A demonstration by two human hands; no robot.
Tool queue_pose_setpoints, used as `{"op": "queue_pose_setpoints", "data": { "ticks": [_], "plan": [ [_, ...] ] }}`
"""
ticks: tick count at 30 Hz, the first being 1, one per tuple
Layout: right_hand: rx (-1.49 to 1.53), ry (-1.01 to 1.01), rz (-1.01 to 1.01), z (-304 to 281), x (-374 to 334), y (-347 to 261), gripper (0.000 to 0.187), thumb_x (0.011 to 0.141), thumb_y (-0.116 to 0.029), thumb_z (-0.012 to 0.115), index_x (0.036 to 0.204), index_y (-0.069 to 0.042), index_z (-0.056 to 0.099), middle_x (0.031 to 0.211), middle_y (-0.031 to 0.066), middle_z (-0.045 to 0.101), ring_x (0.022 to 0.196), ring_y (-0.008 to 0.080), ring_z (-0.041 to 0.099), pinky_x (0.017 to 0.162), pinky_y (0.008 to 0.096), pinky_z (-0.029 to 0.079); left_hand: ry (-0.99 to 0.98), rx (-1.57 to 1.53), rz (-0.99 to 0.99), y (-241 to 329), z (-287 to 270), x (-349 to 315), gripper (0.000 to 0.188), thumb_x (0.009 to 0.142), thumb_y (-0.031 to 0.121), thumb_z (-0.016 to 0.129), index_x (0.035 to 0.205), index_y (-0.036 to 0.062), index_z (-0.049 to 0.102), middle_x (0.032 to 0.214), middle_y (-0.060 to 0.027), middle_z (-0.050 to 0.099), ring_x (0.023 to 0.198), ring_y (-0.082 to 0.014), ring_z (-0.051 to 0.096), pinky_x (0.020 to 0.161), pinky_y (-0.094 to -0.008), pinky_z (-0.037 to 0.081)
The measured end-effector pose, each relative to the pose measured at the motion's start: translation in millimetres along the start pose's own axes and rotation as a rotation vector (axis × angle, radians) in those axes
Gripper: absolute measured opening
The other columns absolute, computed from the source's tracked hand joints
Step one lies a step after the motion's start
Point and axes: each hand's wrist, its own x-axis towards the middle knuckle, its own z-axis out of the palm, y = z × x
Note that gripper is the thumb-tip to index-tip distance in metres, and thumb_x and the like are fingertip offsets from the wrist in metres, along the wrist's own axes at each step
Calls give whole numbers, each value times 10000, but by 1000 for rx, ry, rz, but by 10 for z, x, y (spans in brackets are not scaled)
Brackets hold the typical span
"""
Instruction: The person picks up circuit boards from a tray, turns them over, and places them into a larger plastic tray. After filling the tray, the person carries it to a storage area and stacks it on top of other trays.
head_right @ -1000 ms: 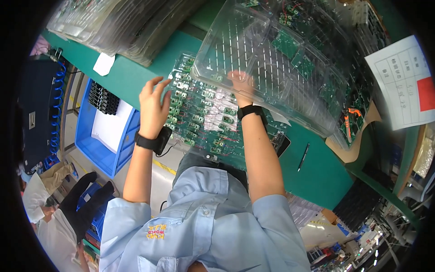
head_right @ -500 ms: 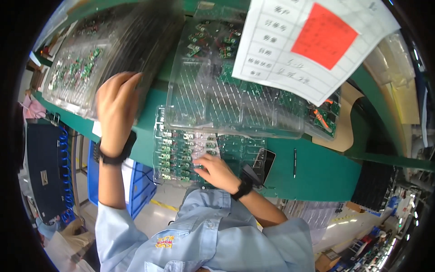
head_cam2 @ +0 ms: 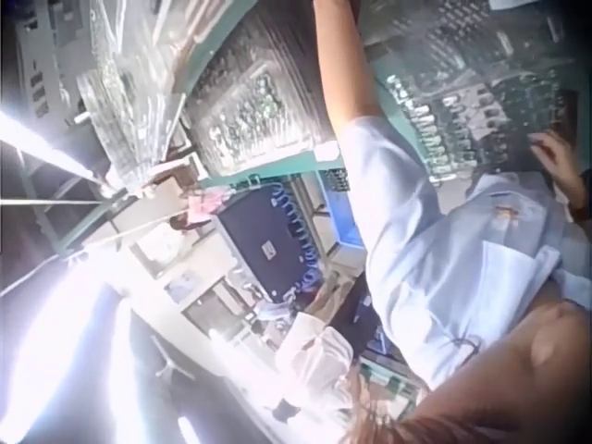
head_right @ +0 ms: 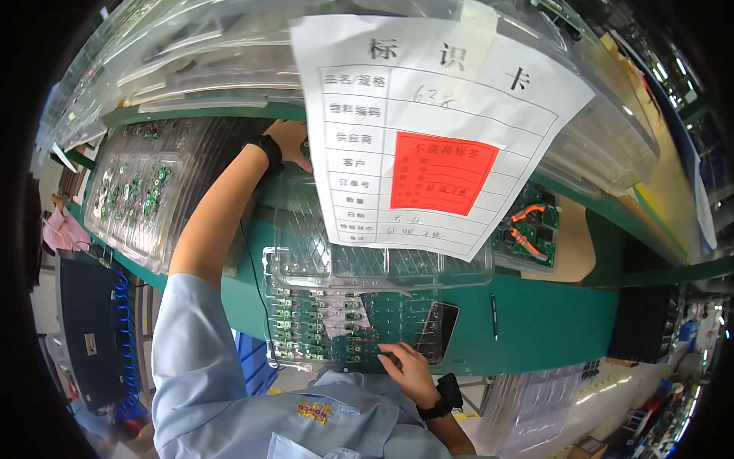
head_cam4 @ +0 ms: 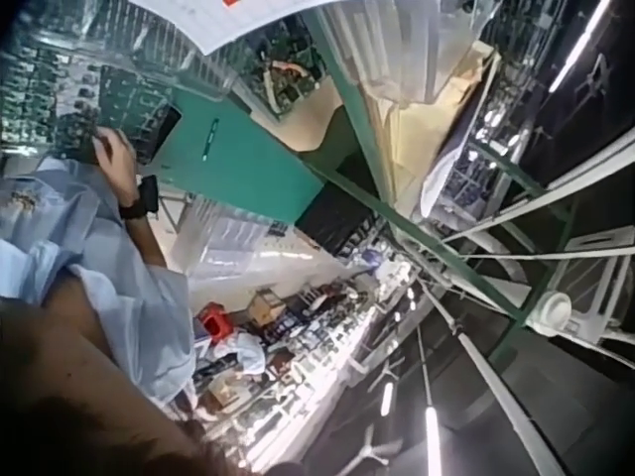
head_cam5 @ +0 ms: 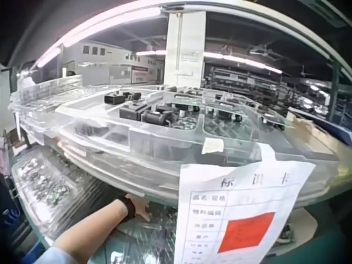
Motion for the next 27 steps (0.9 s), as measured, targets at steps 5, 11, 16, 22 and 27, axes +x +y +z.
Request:
{"op": "queue_pose_setpoints", "data": {
  "ticks": [5,11,16,22,27],
  "plan": [
    [18,-2,60,16,8,-26,225,875,-150,634,1073,-43,639,903,89,620,685,206,613,627,295,486,157,-217,157,-401,651,318,656,660,317,778,1219,70,542,1242,-124,541,1168,-309,512,978,-424,374],
    [29,3,-9,63,111,-12,224,875,-138,632,1078,-45,635,902,90,617,694,214,610,626,298,484,548,-130,246,-448,1169,369,279,741,156,650,989,43,594,1012,-140,587,948,-318,611,803,-416,481],
    [24,18,-81,84,151,-77,211,876,-120,626,1073,-44,635,896,88,613,687,214,603,616,291,477,655,-21,240,-142,837,198,214,748,87,581,955,33,579,940,-164,586,880,-338,623,723,-404,506],
    [11,-2,-119,30,94,-151,192,879,-100,623,1060,-39,638,907,82,624,689,186,599,618,268,472,581,-352,64,-125,197,-349,287,767,84,602,1043,15,563,948,-210,594,841,-324,613,713,-375,493],
    [166,-67,-109,-14,58,-159,172,885,-54,609,1047,-7,640,1004,89,659,801,147,629,678,264,488,392,-1135,-10,108,-328,-1490,348,833,75,580,1173,25,528,919,-36,570,797,-108,538,675,-234,441]
  ]
}}
